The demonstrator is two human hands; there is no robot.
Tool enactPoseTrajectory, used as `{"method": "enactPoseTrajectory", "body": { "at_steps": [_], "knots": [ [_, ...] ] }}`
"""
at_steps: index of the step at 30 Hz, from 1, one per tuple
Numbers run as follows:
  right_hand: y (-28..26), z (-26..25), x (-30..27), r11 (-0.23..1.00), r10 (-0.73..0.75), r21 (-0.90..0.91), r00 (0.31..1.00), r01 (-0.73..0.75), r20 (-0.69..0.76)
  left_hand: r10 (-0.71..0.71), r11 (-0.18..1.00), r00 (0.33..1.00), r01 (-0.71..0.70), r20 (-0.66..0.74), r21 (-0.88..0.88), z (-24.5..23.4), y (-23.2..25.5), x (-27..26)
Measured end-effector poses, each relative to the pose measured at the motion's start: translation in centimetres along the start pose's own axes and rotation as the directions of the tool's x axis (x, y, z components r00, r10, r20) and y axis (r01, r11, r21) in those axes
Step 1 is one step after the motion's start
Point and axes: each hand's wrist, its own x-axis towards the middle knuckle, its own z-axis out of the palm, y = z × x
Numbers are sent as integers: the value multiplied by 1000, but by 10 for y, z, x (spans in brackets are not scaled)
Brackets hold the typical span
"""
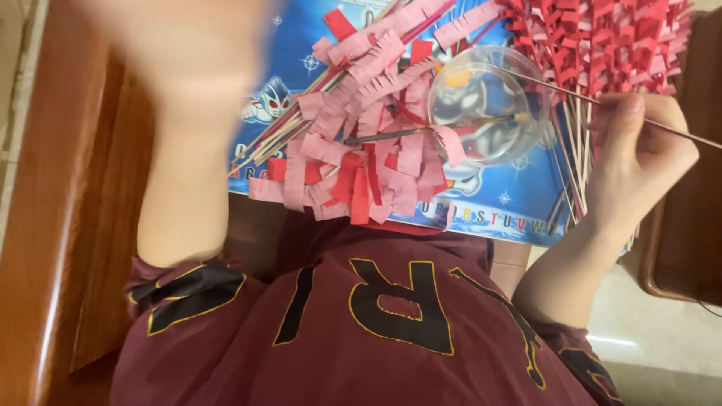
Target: Wrapping fringed paper strips around thin wooden sticks to create artificial flowers.
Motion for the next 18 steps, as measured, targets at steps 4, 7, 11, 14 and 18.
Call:
{"method": "enactPoseTrajectory", "body": {
  "at_steps": [4,7,11,14,18],
  "knots": [
    [-7,5,0,1000,8,27,999,-9,33,134,936,966,-196,219,292,40,-35,-13],
    [-6,9,-1,1000,-26,1,994,26,110,20,968,949,-97,315,230,67,-85,-26],
    [-18,17,-5,1000,13,14,986,-15,164,-145,988,903,114,405,100,61,-95,-14],
    [-25,22,-5,997,40,53,985,-50,168,-137,984,912,170,388,-52,43,-84,-4],
    [-21,22,-2,1000,25,13,988,-28,150,-82,987,970,112,231,-118,19,-65,9]
  ]
}}
